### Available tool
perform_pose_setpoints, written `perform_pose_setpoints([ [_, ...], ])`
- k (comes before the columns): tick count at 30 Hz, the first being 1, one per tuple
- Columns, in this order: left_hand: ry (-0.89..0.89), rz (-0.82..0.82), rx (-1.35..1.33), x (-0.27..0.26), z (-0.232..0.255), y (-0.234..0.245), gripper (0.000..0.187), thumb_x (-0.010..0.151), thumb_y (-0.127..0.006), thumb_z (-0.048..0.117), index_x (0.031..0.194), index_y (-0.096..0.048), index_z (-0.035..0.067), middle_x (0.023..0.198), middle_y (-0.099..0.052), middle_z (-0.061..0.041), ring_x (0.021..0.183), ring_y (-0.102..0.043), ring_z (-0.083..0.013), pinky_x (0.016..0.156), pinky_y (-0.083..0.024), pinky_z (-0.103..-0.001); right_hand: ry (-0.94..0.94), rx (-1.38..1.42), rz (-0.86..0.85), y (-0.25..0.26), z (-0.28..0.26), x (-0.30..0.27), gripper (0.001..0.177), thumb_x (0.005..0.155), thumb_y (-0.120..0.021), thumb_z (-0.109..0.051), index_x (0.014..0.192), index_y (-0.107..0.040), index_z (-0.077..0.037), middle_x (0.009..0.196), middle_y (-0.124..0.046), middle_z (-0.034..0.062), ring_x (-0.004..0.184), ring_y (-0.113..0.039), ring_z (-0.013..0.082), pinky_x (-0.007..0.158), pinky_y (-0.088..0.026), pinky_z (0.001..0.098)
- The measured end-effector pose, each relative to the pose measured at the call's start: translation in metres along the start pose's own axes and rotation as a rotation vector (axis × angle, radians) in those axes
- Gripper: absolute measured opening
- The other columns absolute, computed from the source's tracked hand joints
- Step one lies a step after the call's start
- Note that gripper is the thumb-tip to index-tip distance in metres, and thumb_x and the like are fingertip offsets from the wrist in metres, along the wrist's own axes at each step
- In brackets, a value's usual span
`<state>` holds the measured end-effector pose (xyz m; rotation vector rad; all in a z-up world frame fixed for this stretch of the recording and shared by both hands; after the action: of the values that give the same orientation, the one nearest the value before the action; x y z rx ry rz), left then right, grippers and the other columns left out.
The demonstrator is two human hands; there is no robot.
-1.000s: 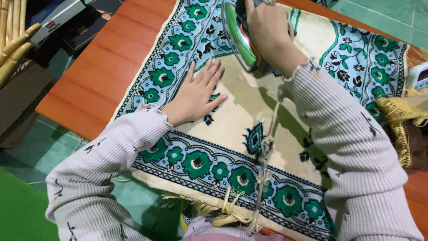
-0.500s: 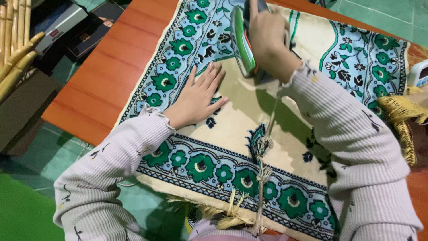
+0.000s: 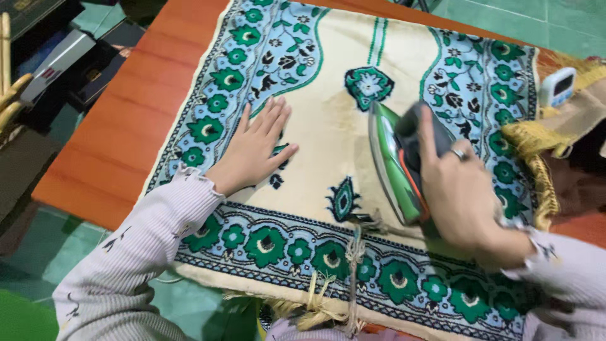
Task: The person irons a dark green textile with an orange and gold central motif on a wooden table, then switches to a cream-colored textile with green and blue patterns. The person uses a green electric iron and smooths the surfaces with their hands while ironing.
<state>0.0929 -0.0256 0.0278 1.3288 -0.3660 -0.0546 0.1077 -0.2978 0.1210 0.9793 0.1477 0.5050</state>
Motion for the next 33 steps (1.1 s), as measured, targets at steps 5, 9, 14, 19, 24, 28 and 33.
perform_pose_setpoints([
  [5,-0.017,0.007,0.009,0.0,0.003,0.004,0.077,0.105,-0.043,0.053,0.161,-0.027,0.002,0.17,-0.023,-0.017,0.158,-0.018,-0.0314,0.125,-0.009,-0.058,-0.026,-0.153,-0.024,-0.017,0.03,-0.059,0.084,0.094,-0.055,-0.005,0.173,-0.03,-0.016,0.083,-0.061,0.0123,0.059,-0.066,0.0219,0.047,-0.055,0.033],
  [9,-0.015,0.007,-0.005,0.001,0.004,0.007,0.077,0.105,-0.043,0.051,0.161,-0.027,0.001,0.169,-0.024,-0.017,0.158,-0.019,-0.031,0.125,-0.009,-0.058,-0.022,-0.223,-0.06,-0.019,0.039,-0.08,0.082,0.093,-0.055,-0.007,0.171,-0.033,-0.016,0.079,-0.06,0.0091,0.058,-0.065,0.0193,0.049,-0.055,0.0315],
  [14,-0.018,-0.004,0.016,0.001,0.007,0.006,0.077,0.105,-0.042,0.05,0.161,-0.026,0.0,0.168,-0.024,-0.019,0.157,-0.019,-0.0321,0.124,-0.008,-0.058,0.124,-0.125,-0.122,-0.021,0.038,-0.071,0.083,0.089,-0.057,0.001,0.166,-0.029,-0.009,0.078,-0.061,0.0125,0.054,-0.065,0.0176,0.042,-0.055,0.0299],
  [19,-0.022,0.002,0.028,0.001,0.008,0.006,0.077,0.105,-0.041,0.05,0.161,-0.026,-0.001,0.168,-0.025,-0.02,0.157,-0.019,-0.033,0.124,-0.009,-0.058,0.259,0.109,-0.019,-0.006,0.032,-0.035,0.084,0.086,-0.059,-0.004,0.163,-0.027,-0.001,0.081,-0.063,0.019,0.058,-0.071,0.028,0.044,-0.059,0.0361],
  [24,-0.011,-0.001,0.024,0.002,0.006,0.004,0.075,0.107,-0.04,0.05,0.161,-0.026,-0.001,0.168,-0.025,-0.02,0.157,-0.019,-0.033,0.124,-0.009,-0.059,0.417,0.19,0.12,0.018,0.004,0.008,0.082,0.086,-0.062,-0.007,0.161,-0.027,-0.001,0.085,-0.065,0.0235,0.058,-0.071,0.0283,0.043,-0.058,0.0356],
  [28,-0.011,0.001,0.023,0.001,0.006,0.005,0.075,0.107,-0.04,0.05,0.161,-0.026,-0.001,0.168,-0.025,-0.02,0.157,-0.019,-0.0332,0.124,-0.009,-0.059,0.425,0.218,0.194,0.029,-0.023,0.05,0.093,0.077,-0.064,-0.003,0.163,-0.026,0.002,0.086,-0.066,0.0236,0.058,-0.07,0.0268,0.046,-0.057,0.0333],
  [33,-0.012,0.012,0.018,0.001,0.005,0.005,0.074,0.107,-0.039,0.049,0.161,-0.026,0.0,0.169,-0.025,-0.019,0.157,-0.019,-0.0333,0.124,-0.009,-0.059,0.335,0.177,0.382,0.03,-0.051,0.124,0.078,0.09,-0.062,-0.009,0.161,-0.031,0.003,0.079,-0.068,0.0181,0.055,-0.068,0.0245,0.045,-0.054,0.0335],
])
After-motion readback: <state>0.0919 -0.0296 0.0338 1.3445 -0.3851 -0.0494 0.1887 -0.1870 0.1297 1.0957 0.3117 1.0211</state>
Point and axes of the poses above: each hand's wrist, its own x-axis towards the middle knuckle, its own y-axis out of the back of the hand, z = x × y, the point moved 10 cm from there along x, towards the middle knuckle
